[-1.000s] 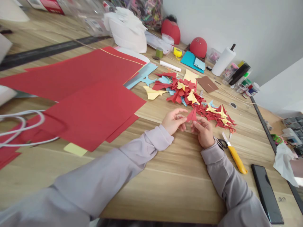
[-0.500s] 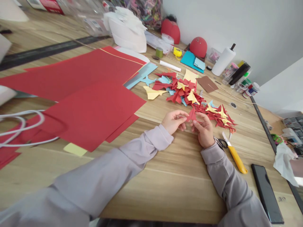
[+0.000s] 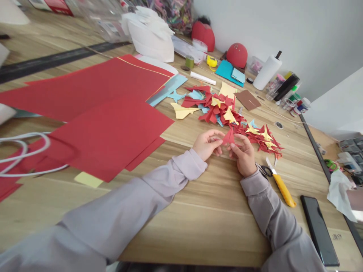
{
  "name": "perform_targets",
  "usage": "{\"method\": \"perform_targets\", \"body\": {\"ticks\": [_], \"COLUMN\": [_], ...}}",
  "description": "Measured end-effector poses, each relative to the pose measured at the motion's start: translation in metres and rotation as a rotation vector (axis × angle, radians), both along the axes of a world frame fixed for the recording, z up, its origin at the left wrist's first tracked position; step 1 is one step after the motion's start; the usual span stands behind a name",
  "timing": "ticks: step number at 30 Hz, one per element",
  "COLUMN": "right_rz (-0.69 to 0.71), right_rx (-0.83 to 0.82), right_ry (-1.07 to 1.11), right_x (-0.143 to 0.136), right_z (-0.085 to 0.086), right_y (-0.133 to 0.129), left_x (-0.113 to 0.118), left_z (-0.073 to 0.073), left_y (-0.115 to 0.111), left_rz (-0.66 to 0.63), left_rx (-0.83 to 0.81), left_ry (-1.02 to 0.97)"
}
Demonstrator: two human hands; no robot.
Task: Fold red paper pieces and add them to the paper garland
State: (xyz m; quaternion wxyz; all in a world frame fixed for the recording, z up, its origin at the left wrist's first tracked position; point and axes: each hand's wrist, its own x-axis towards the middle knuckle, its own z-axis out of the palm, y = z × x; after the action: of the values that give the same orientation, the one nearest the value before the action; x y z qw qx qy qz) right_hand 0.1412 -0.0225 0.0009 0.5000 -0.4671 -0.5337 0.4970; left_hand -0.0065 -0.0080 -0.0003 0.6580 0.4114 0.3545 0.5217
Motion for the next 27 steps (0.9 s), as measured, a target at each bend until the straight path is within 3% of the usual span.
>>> {"method": "perform_targets", "body": {"ticks": [14,27], "right_rz": [0.012,0.057], "right_rx": [-0.043,0.035], "right_ry": [0.042,0.004], "right_x": [0.0016,-0.0008], "right_z": [-0.0018,-0.0011], "right_y": [-0.0012,-0.0004], "left_x": [-0.0005,0.0039], "left_z": [0.0007,-0.0001], "left_y": [0.0010,-0.0013], "left_rz": [-0.001,0.052], "left_rx": [-0.043,-0.021], "left_ry": [0.005,0.080]}}
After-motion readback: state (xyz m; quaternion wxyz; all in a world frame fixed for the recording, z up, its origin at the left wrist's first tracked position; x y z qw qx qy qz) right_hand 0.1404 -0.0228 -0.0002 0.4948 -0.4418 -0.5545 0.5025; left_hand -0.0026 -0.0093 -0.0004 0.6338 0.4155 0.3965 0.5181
